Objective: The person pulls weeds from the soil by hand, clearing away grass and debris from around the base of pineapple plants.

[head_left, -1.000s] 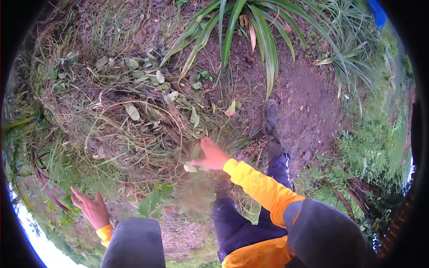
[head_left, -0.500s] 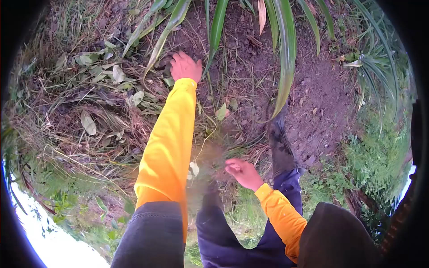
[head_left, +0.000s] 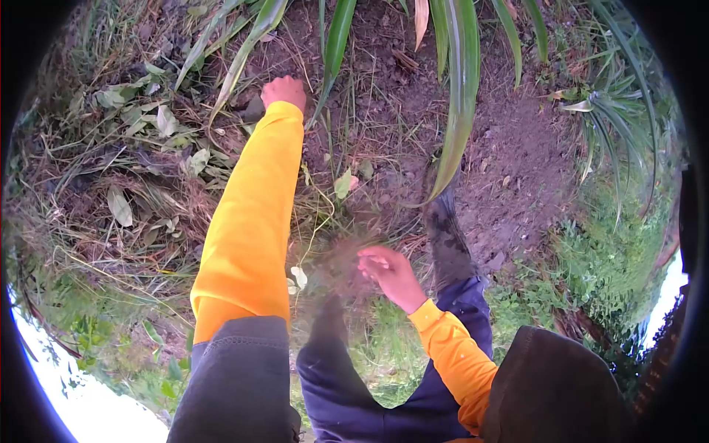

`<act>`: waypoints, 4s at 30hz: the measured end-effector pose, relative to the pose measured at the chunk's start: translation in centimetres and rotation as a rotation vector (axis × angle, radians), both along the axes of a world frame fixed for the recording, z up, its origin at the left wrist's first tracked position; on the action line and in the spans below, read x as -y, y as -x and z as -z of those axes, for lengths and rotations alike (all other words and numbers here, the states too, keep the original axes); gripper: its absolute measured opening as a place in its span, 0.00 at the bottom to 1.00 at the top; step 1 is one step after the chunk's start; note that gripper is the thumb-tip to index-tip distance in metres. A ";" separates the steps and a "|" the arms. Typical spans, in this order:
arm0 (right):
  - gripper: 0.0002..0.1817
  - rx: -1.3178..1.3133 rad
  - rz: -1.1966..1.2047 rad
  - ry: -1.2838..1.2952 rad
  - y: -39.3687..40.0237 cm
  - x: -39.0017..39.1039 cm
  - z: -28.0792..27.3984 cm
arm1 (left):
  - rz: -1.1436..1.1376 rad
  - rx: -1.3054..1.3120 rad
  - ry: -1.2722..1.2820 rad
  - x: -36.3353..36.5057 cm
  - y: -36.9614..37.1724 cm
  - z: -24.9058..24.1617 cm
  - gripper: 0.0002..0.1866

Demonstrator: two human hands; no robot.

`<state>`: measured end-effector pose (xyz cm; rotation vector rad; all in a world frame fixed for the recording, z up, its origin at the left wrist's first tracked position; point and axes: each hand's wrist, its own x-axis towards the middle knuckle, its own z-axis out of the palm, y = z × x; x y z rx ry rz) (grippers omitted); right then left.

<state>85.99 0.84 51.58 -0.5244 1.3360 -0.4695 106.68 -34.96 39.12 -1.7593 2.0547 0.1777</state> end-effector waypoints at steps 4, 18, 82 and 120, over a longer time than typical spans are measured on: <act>0.16 0.035 0.061 0.010 -0.2 -0.6 1.0 | 0.026 -0.063 -0.035 -0.6 -1.0 -1.8 0.16; 0.12 -0.014 -0.045 0.136 -2.7 3.3 -0.6 | -0.011 -0.569 -0.005 -19.0 -0.2 -7.0 0.11; 0.09 0.203 0.648 -0.188 18.8 -10.1 9.9 | 0.154 -0.576 0.267 -8.6 18.6 3.6 0.71; 0.09 0.335 0.975 -0.162 27.2 -14.9 11.3 | 0.554 -0.292 -0.309 -33.2 31.2 15.6 0.25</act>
